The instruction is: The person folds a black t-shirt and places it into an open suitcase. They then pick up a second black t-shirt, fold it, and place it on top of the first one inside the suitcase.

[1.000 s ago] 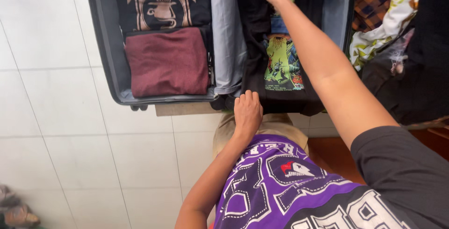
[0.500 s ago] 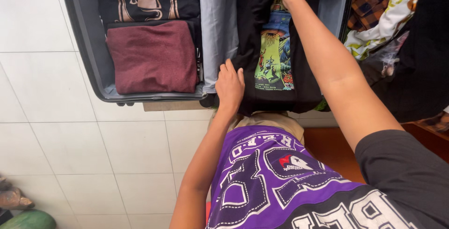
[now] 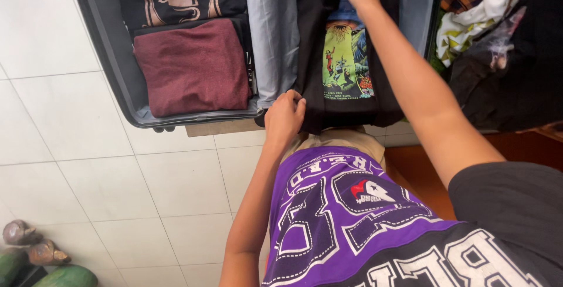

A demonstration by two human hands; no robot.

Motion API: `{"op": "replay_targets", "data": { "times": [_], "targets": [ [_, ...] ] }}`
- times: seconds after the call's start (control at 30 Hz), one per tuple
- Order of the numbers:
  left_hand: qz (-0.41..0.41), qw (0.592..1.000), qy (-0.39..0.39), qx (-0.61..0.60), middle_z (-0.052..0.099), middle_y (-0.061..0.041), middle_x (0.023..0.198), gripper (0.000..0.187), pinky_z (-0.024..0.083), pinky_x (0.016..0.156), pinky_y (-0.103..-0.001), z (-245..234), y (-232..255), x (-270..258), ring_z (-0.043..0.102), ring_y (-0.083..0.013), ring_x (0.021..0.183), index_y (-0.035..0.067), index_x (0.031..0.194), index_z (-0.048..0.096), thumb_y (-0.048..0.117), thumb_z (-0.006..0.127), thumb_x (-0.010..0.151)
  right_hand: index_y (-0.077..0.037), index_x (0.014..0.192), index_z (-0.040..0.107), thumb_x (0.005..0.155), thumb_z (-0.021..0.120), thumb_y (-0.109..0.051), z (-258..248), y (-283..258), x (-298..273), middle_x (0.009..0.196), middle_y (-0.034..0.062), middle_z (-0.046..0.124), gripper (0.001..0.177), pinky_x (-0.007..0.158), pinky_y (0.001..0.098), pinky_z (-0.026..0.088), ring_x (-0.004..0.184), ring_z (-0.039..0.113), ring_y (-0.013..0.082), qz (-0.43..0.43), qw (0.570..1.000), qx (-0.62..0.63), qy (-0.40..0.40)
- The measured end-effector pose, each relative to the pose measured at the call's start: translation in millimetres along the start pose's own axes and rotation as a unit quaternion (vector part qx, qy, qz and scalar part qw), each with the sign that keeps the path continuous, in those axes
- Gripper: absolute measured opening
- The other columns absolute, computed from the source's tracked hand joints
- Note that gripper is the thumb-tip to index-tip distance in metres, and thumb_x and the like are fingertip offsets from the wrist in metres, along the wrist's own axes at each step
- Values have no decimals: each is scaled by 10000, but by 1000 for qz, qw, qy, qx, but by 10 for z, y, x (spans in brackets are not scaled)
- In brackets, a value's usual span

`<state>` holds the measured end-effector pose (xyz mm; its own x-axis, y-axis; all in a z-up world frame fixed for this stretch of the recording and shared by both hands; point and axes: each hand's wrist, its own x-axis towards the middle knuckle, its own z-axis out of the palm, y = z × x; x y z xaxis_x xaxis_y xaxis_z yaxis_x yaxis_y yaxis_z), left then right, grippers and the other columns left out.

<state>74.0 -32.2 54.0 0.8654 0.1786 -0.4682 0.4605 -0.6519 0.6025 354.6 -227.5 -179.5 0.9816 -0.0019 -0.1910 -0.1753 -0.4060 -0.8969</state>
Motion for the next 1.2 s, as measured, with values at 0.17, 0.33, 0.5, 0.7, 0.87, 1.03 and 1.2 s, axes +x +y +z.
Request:
{"op": "replay_targets", "data": {
  "times": [0.17,0.33,0.5,0.7,0.87,1.03,1.2],
  "targets": [
    [-12,998,-65,-19,714,-98,906,199,524,738,-451,-181,-122,-283,702,-309,837,86,945,707,277,659,921,-18,933,761,972,723,-205,-643,-846,-1664,756,47,699,195,645,270,540,687,657,87,64,979,-62,-182],
    [14,994,-108,21,709,-112,947,207,530,763,-458,-87,-464,-401,702,-329,879,95,943,714,294,665,909,-4,940,768,931,675,-324,-855,-1668,-2857,689,81,739,333,452,314,474,457,598,129,283,914,-78,-280],
    [66,986,-99,120,696,-149,1003,330,526,767,-489,83,-747,-421,687,-374,916,50,1039,637,343,698,898,-4,953,754,908,716,-339,-589,-1638,-3306,652,59,739,341,449,263,517,418,632,117,282,918,-109,-258],
    [99,982,-114,115,696,-152,1024,379,532,774,-489,130,-834,-446,691,-374,926,46,1123,595,338,701,906,10,913,754,926,705,-288,-401,-1283,-3579,632,57,708,302,440,288,462,441,584,104,226,960,-4,-164],
    [97,981,-144,90,712,-129,1017,391,535,779,-476,112,-779,-502,704,-345,917,85,1202,625,330,684,902,12,936,750,947,749,-272,-573,-1014,-3815,669,57,673,285,565,298,466,616,589,121,138,987,-48,-69],
    [60,985,-147,71,702,-136,923,498,524,716,-472,259,-752,-459,696,-347,855,45,1221,591,354,718,851,24,923,719,905,769,-239,-545,-890,-3831,862,40,693,269,676,278,525,742,658,95,82,995,-20,-60],
    [19,983,-183,12,703,-127,820,402,532,729,-454,353,-817,-395,714,-340,791,-1,1063,662,389,664,963,-2,890,717,934,728,-232,-518,-933,-3863,776,9,714,234,695,274,526,735,644,57,179,975,51,-123]
  ]
}}
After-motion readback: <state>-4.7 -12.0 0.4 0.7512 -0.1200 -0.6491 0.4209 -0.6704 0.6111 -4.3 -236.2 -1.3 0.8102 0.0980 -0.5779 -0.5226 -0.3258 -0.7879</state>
